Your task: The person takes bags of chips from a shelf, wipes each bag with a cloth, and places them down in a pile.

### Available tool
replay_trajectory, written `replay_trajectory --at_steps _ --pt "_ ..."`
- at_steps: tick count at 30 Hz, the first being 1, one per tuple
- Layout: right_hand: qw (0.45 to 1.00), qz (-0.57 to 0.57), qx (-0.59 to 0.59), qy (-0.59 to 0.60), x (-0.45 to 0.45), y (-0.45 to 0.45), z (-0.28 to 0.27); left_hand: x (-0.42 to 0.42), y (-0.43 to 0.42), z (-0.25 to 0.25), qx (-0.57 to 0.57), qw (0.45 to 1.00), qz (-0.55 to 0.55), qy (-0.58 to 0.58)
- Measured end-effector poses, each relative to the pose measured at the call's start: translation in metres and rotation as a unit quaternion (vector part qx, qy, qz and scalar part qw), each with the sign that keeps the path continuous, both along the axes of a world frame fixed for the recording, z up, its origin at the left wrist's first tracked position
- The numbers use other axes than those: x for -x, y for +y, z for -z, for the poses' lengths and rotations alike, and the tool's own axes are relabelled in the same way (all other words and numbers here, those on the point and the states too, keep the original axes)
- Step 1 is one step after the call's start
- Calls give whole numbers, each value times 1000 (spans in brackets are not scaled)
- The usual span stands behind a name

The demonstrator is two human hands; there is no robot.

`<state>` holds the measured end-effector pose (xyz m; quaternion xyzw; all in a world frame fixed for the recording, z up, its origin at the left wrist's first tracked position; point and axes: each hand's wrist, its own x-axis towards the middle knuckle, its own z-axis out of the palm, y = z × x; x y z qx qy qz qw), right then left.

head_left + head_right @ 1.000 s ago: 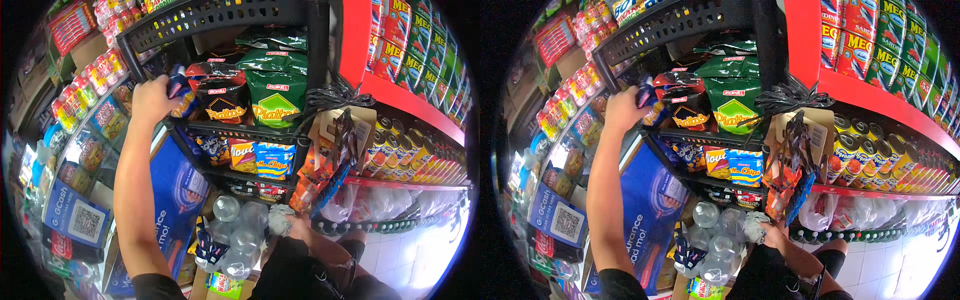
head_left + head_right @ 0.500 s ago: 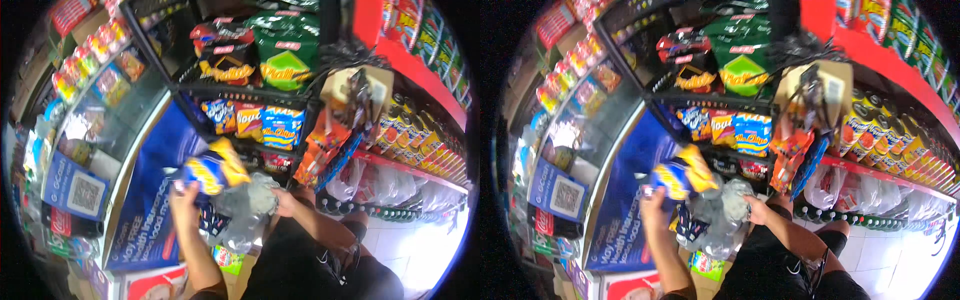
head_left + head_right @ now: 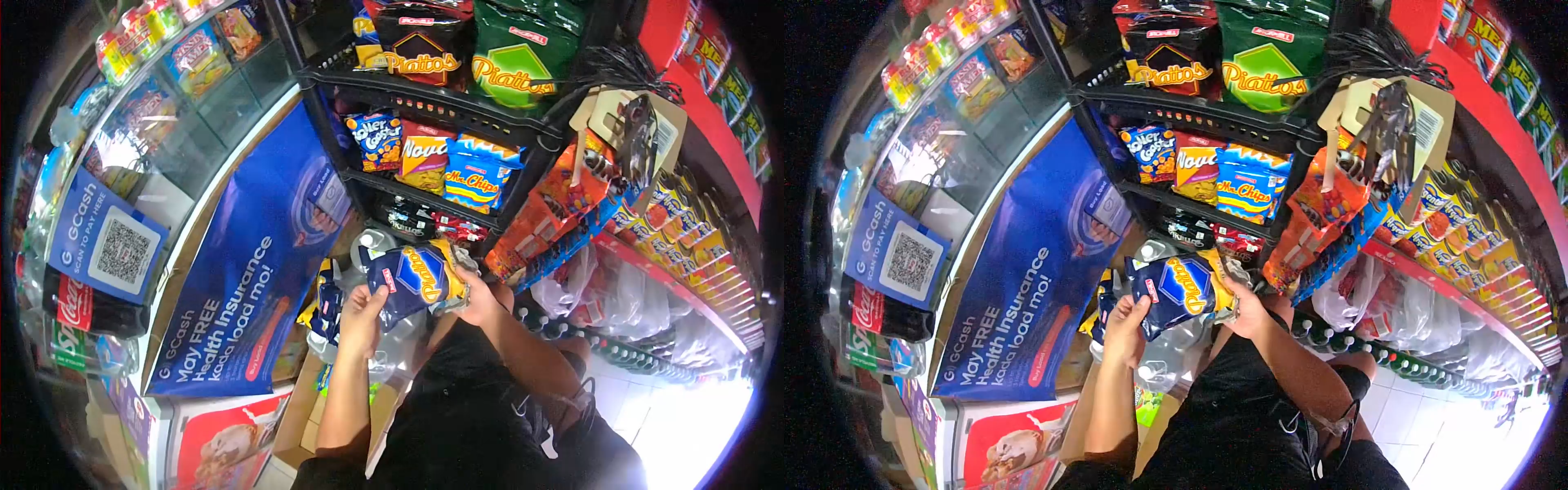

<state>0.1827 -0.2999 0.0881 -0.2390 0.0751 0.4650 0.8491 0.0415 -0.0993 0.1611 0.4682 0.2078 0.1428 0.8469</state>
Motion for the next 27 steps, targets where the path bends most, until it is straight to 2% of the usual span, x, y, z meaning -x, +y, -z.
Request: replay_trajectory --at_steps 3,6,8,10,11,12,13,14,15,16,17,19,20,23,24,27 --pt "1000 -8 -14 -21 -1 -3 2 -1 -8 -22 91 995 32 -7" --pt "996 34 59 -50 4 -2 -1 -3 -12 -26 -15 1000 -22 -1" --pt "956 70 233 -162 7 0 2 -6 -7 -24 -97 993 -71 8" --pt "873 94 365 -308 20 -1 0 1 -2 -26 -196 972 -71 107" --pt "831 41 357 -425 29 0 -17 3 -2 -30 -244 955 -69 156" --pt "775 8 338 -535 38 2 -35 -1 -3 -21 -261 957 -70 110" --pt "727 -17 274 -629 44 7 -55 -4 -1 -10 -345 934 -57 76" --pt "724 23 223 -652 57 20 -65 -5 2 0 -426 903 -42 42" --pt "515 4 261 -816 56 25 -87 -5 1 2 -503 864 -27 7" --pt "509 15 286 -812 52 35 -91 -5 -1 5 -534 845 -9 -17" --pt "504 24 310 -806 48 44 -93 -5 -5 -5 -525 850 17 -25" --pt "524 31 357 -773 25 61 -97 -4 -12 -31 -505 859 69 -41" --pt "555 19 340 -759 15 62 -102 -4 -13 -28 -506 858 74 -45" --pt "527 -14 347 -776 34 51 -116 -8 -6 -21 -500 864 7 -55" --pt "498 -31 336 -799 45 44 -115 -10 -1 -21 -479 874 3 -75" --pt "477 -59 343 -807 60 29 -113 -8 3 -22 -475 874 29 -96"
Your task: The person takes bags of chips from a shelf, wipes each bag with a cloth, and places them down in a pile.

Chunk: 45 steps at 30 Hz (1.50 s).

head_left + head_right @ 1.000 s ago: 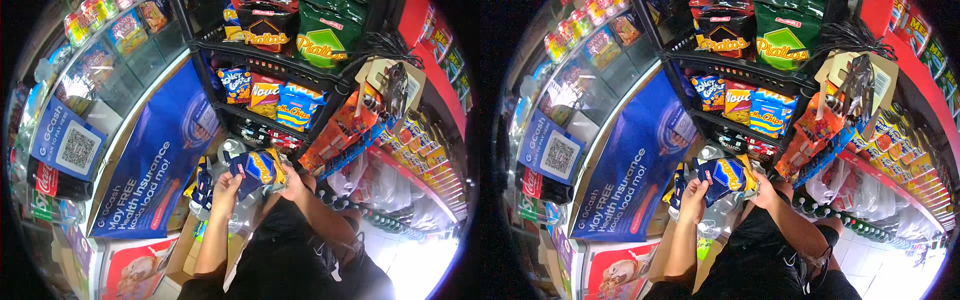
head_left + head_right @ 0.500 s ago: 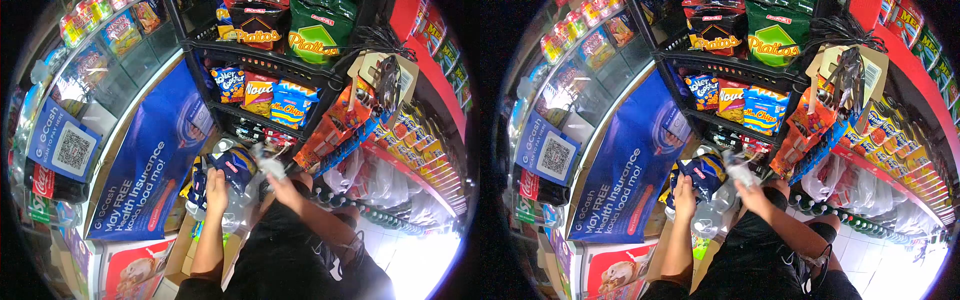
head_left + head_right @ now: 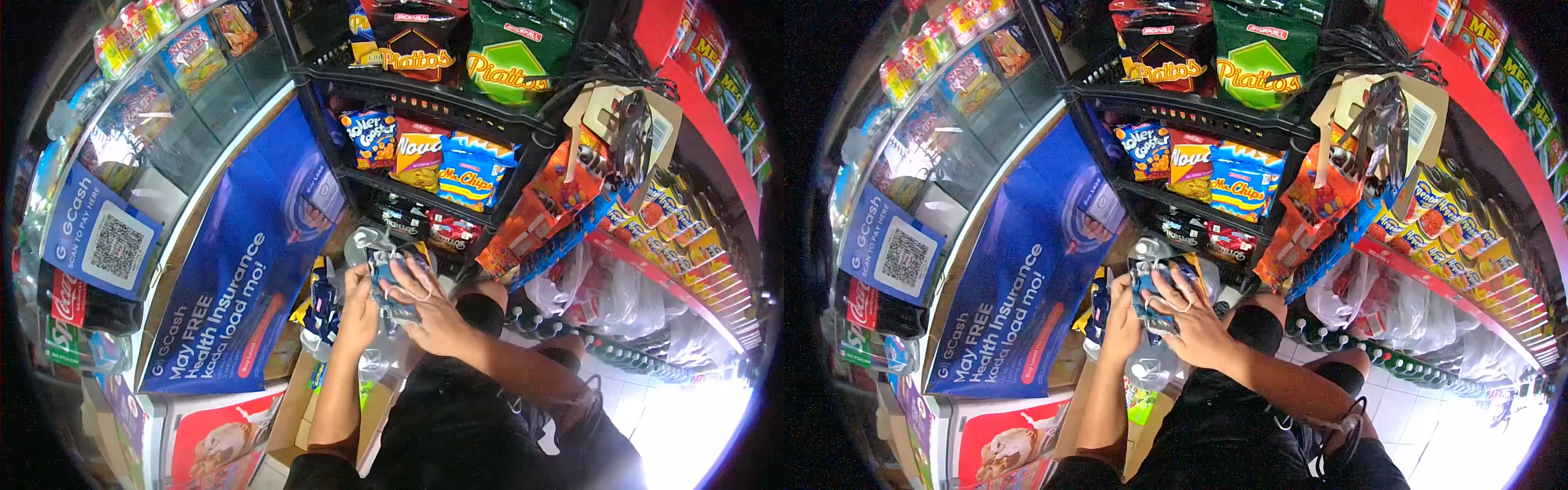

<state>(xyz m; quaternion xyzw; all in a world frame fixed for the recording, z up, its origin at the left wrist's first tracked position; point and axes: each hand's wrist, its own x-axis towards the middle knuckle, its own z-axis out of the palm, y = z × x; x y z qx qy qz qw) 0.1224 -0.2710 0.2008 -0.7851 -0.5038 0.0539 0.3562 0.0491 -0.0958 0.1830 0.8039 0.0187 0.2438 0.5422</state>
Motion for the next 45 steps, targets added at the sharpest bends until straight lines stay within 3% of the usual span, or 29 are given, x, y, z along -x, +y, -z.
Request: replay_trajectory --at_steps 2,4,7,10,11,18,23,24,25,27,28,30,31,33,35,36,38,39,40,41,43,45 --pt "999 42 -17 7 -11 12 1 5 -9 -2 6 999 39 27" --pt "997 60 -49 26 -28 30 -2 9 -11 3 -83 991 66 88" --pt "997 57 -35 23 -25 42 -9 5 -20 1 10 998 -4 65" --pt "997 57 -38 47 5 31 -2 5 -14 4 -78 995 -45 36" --pt "996 49 -46 52 13 23 0 7 -9 6 -38 998 -34 38" --pt "996 69 -48 44 -15 48 -4 9 -17 -1 -89 995 -13 51" --pt "999 -2 -35 11 24 32 12 6 6 45 122 987 -97 38" --pt "999 -29 -15 12 33 22 11 12 8 32 93 987 -115 64" --pt "998 -43 -7 48 39 13 10 12 14 37 191 975 -97 59" --pt "1000 0 13 12 32 10 8 14 10 43 371 927 -57 17" --pt "999 24 20 -6 25 10 5 17 7 44 390 919 -55 8" --pt "984 144 -86 54 -7 15 9 16 -4 17 427 903 -46 -18" --pt "985 131 -107 43 -30 15 33 17 -8 7 394 917 -47 -31" --pt "981 120 -146 34 -39 17 30 21 -5 18 342 939 -22 18" --pt "975 123 -184 37 -27 32 14 25 -2 19 177 983 -15 53" --pt "981 72 -180 -21 -25 38 6 21 -4 11 41 999 -34 8" --pt "981 33 -189 0 -25 48 -6 26 -1 20 122 992 -27 13" --pt "988 35 -135 61 -34 52 -3 28 2 26 162 987 -20 -3" --pt "987 91 -122 49 -43 48 4 30 2 33 221 974 -49 -13" --pt "987 111 -27 109 -74 53 57 35 4 32 273 960 -64 -14" --pt "975 131 48 170 -96 52 102 40 -1 20 390 916 -96 -11" --pt "975 140 5 173 -78 39 88 36 -2 24 452 882 -136 3"
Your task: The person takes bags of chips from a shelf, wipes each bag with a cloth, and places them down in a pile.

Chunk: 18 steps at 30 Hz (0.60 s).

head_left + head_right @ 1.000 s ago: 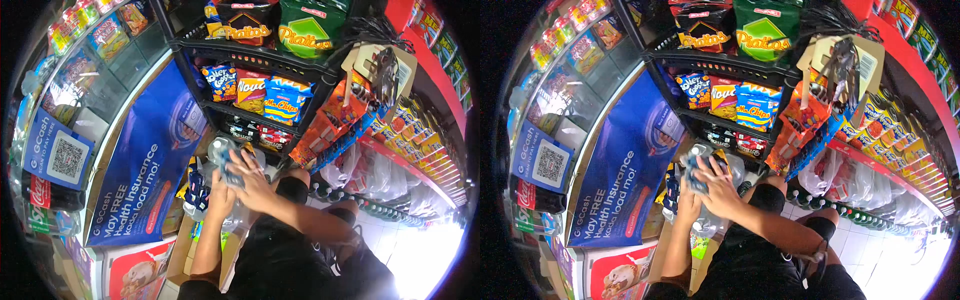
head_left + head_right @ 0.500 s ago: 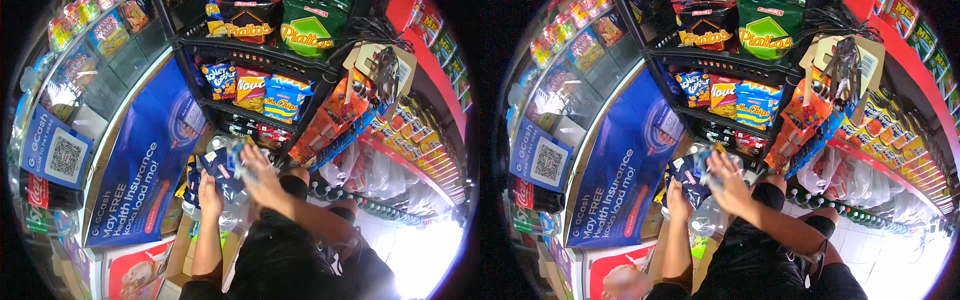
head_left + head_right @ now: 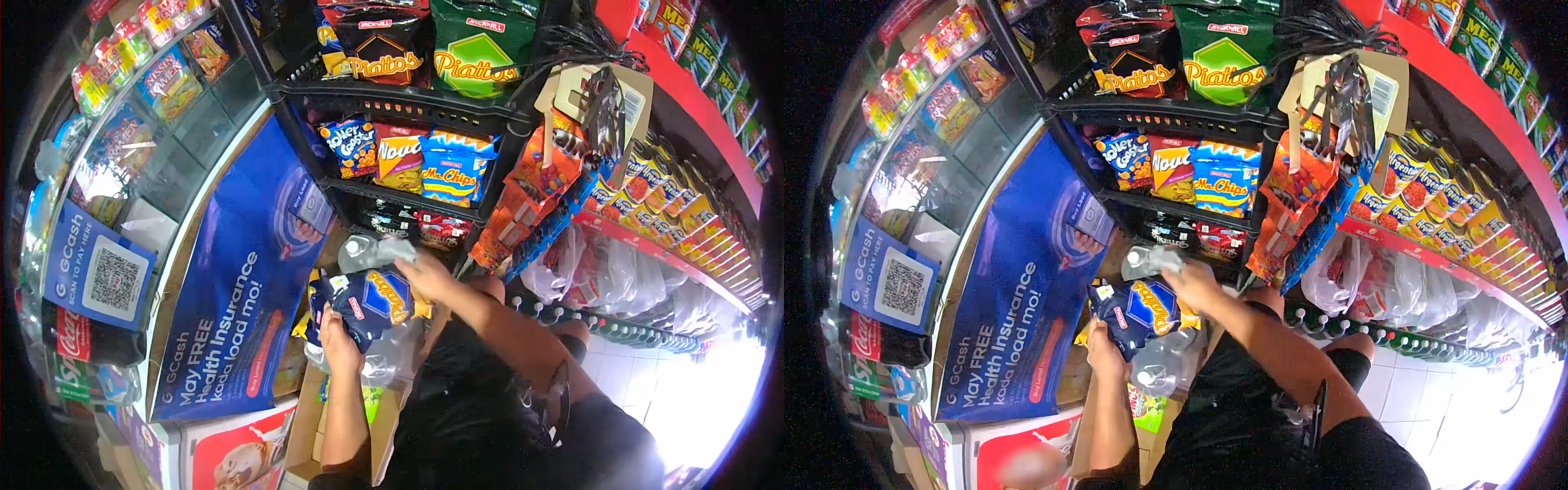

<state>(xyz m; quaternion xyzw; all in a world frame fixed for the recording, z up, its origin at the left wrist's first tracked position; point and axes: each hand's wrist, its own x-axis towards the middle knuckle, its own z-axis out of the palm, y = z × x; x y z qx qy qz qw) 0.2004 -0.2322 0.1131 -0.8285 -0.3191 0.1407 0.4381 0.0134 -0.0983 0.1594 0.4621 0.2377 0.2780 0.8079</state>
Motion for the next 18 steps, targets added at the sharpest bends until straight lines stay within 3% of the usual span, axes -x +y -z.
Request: replay_trajectory --at_steps 1,3,4,5,6,7,9,10,11,12,13,15,18 --pt "990 16 -121 -77 20 3 -12 -3 0 6 38 999 -21 10" --pt "994 35 -107 -11 73 5 -59 -7 5 33 1 999 -27 45" --pt "976 -78 -116 -165 85 3 -68 -10 -5 25 -31 999 -25 26" --pt "965 -91 -62 -239 104 6 -67 -15 -13 14 -65 998 -22 3" --pt "969 -82 -53 -229 105 2 -79 -12 -10 3 -162 984 -6 77" --pt "972 -73 -44 -218 102 -4 -88 -21 -15 -4 34 998 -50 -30" --pt "970 53 -66 -230 66 -5 -60 -15 -2 16 28 997 -39 -57" --pt "985 43 44 -161 42 -14 -57 -13 0 8 17 997 -58 -51" --pt "998 50 -32 30 28 -25 -23 -7 2 2 -2 997 -46 -55" --pt "968 90 -109 208 15 -35 12 -6 -5 -20 17 997 -44 -61" --pt "901 77 -204 376 10 -38 9 -7 -7 -29 30 997 -39 -61" --pt "670 73 -396 624 11 -41 -4 -5 -10 -37 50 997 -24 -52" --pt "598 -20 -448 665 13 -52 -17 7 -3 -15 1 999 36 4"
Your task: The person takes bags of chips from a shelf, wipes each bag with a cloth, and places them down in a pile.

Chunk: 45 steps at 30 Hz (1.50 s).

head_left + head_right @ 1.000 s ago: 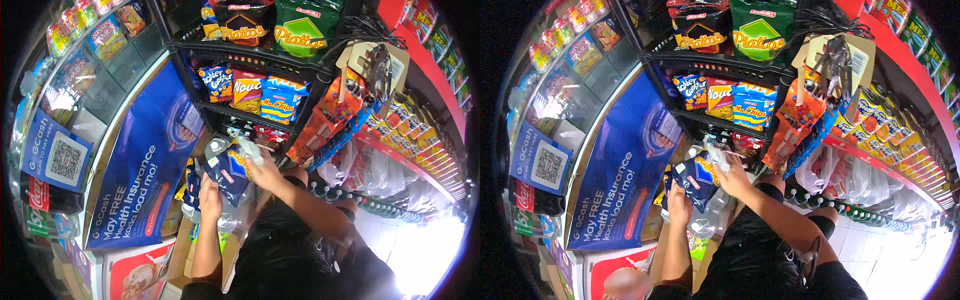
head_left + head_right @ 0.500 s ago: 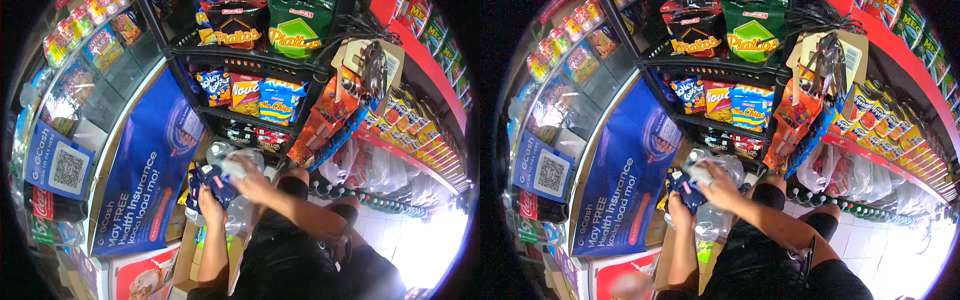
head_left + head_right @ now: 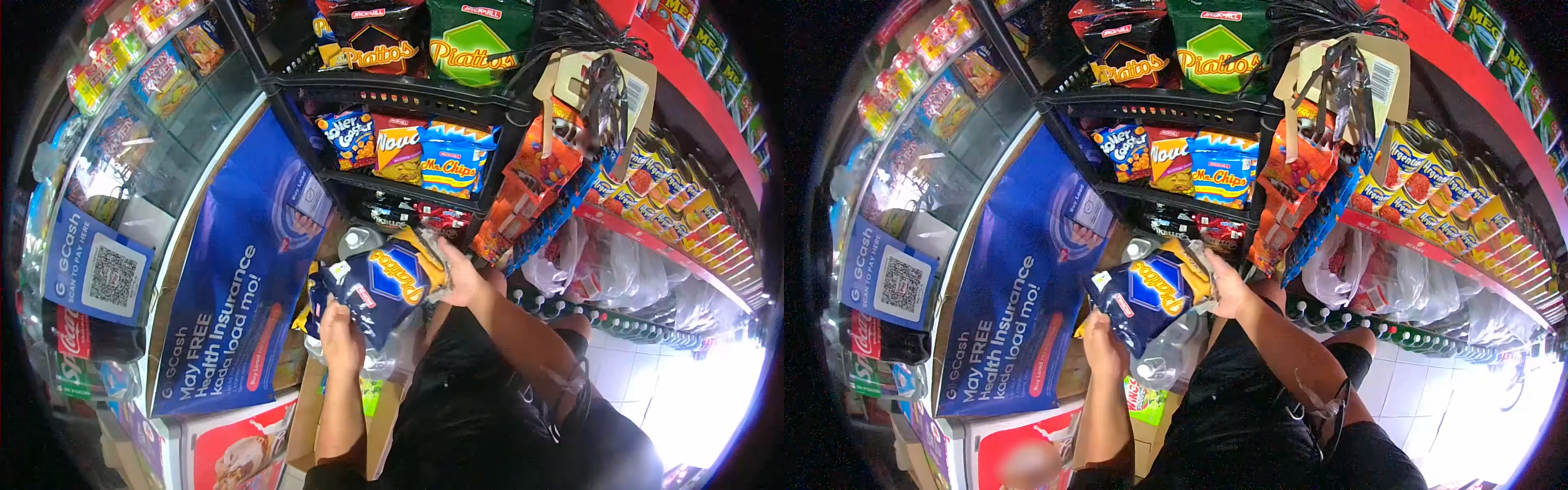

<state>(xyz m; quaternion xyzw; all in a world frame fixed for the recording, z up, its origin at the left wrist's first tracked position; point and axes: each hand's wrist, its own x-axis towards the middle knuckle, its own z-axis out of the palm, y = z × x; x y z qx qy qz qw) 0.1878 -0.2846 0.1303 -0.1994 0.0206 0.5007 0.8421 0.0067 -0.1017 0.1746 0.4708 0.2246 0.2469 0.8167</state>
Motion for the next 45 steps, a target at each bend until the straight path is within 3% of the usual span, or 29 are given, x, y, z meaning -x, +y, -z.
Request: replay_trajectory --at_steps 1,3,7,9,12,15,16,19,20,23,26,27,28,29,31,32,33,35,36,37,38,39,42,44,45 --pt "1000 -8 -27 5 -1 -3 -5 5 6 1 -125 991 26 31" --pt "998 -50 27 -12 -10 -12 9 8 12 -17 -374 923 39 88" --pt "995 -65 73 -18 -17 -22 15 15 19 -66 -673 739 3 27" --pt "991 -91 96 -15 -17 -23 20 6 18 -87 -743 668 36 -9" --pt "985 -133 106 -6 -13 -17 18 -7 19 -119 -819 541 191 -2" --pt "985 -135 103 -21 -10 -15 11 -16 25 -109 -815 503 287 -27" --pt "984 -120 128 -4 -11 -13 12 -17 25 -110 -835 478 271 -27" --pt "987 -87 138 13 -17 -13 20 -16 31 -100 -825 497 268 27" --pt "994 -64 86 26 -15 -2 19 -15 32 -99 -798 537 272 38" --pt "979 -32 201 2 -14 -17 1 -13 38 -77 -736 654 163 54" --pt "928 97 316 -171 -3 -1 9 -15 31 -69 -621 772 92 102" --pt "900 128 343 -237 -1 3 12 -14 31 -61 -569 808 79 133" --pt "860 41 415 -295 8 1 -16 -12 34 -50 -524 821 98 204" --pt "818 27 432 -378 18 10 -23 -14 32 -41 -507 834 84 200" --pt "686 107 348 -630 46 38 -29 -21 13 -32 -473 858 60 189" --pt "617 140 303 -713 58 50 -35 -22 5 -36 -462 848 96 239" --pt "585 107 295 -748 68 52 -52 -26 1 -14 -469 871 41 137" --pt "619 139 317 -705 51 54 -57 -19 -1 -5 -421 894 -7 152" --pt "487 238 399 -739 35 57 -12 -13 -1 -4 -388 908 -26 154" --pt "621 63 482 -614 12 53 -10 -8 -1 -3 -354 921 -46 155" --pt "524 109 439 -721 -1 44 11 -5 1 1 -278 949 -69 134" --pt "616 -32 477 -626 -14 38 32 -3 4 10 -200 969 -91 112" --pt "591 127 448 -659 26 46 18 -5 0 45 -222 949 -136 179" --pt "612 77 418 -667 64 56 -25 -10 -12 34 -283 931 -87 214" --pt "541 51 351 -763 75 55 -27 -11 -18 22 -312 924 -37 219"
